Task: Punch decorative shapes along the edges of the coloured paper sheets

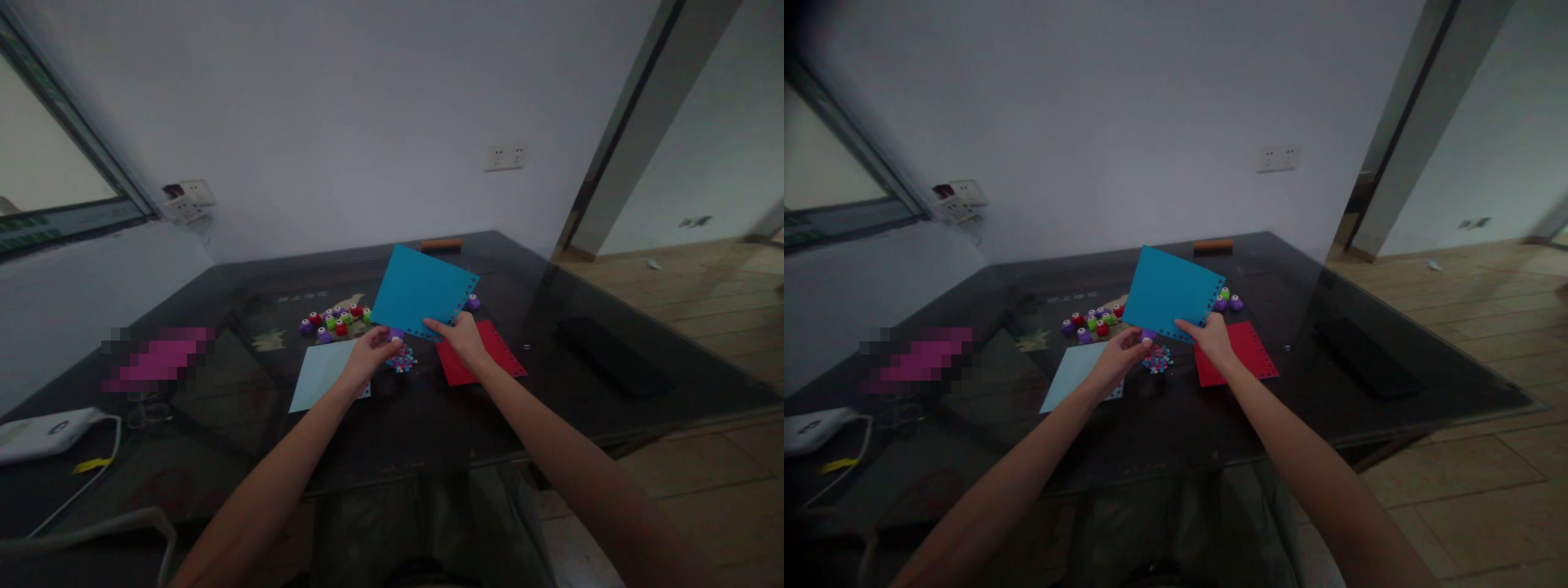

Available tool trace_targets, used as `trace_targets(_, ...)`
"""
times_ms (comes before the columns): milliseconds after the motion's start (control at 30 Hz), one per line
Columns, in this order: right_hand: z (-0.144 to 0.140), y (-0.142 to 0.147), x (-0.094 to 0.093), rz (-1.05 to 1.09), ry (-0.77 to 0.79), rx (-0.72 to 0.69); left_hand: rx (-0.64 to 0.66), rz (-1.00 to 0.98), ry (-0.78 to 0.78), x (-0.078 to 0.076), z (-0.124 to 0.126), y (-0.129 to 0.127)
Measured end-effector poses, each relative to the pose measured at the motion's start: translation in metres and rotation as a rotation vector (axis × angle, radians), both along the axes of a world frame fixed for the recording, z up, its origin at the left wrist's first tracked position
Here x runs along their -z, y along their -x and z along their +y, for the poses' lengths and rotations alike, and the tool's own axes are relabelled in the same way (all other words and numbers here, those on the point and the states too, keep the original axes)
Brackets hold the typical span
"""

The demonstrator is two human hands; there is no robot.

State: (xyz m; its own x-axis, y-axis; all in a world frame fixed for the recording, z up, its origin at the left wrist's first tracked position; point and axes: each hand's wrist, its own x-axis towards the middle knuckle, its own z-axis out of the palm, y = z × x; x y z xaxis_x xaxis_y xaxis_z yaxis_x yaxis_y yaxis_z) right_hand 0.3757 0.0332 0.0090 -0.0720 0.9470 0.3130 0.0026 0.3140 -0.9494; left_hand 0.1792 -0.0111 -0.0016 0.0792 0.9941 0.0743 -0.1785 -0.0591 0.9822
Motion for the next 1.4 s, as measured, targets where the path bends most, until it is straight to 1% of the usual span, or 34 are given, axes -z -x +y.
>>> trace_targets(233,-0.003,0.002,-0.002,-0.041,-0.069,0.022,0.018,0.026,-0.021,-0.005,-0.004,-0.002)
trace_targets(333,-0.007,0.005,-0.004,-0.089,-0.128,0.034,-0.016,0.036,-0.015,-0.006,-0.005,-0.002)
trace_targets(433,-0.009,0.007,-0.005,-0.102,-0.16,0.024,-0.049,0.005,0.009,-0.008,-0.005,-0.004)
trace_targets(567,-0.008,0.007,-0.003,-0.123,-0.16,0.005,-0.06,-0.086,0.046,-0.01,-0.007,-0.008)
trace_targets(733,-0.008,0.007,-0.002,-0.171,-0.141,0.022,-0.046,-0.16,0.063,-0.012,-0.009,-0.011)
trace_targets(933,-0.011,0.009,-0.002,-0.142,-0.124,0.004,-0.034,-0.216,0.064,-0.008,-0.007,-0.009)
trace_targets(1133,-0.01,0.009,-0.001,-0.157,-0.129,0.016,-0.035,-0.209,0.067,-0.005,-0.005,-0.009)
trace_targets(1400,-0.013,0.009,-0.004,-0.152,-0.123,0.003,-0.036,-0.198,0.056,-0.006,-0.007,-0.01)
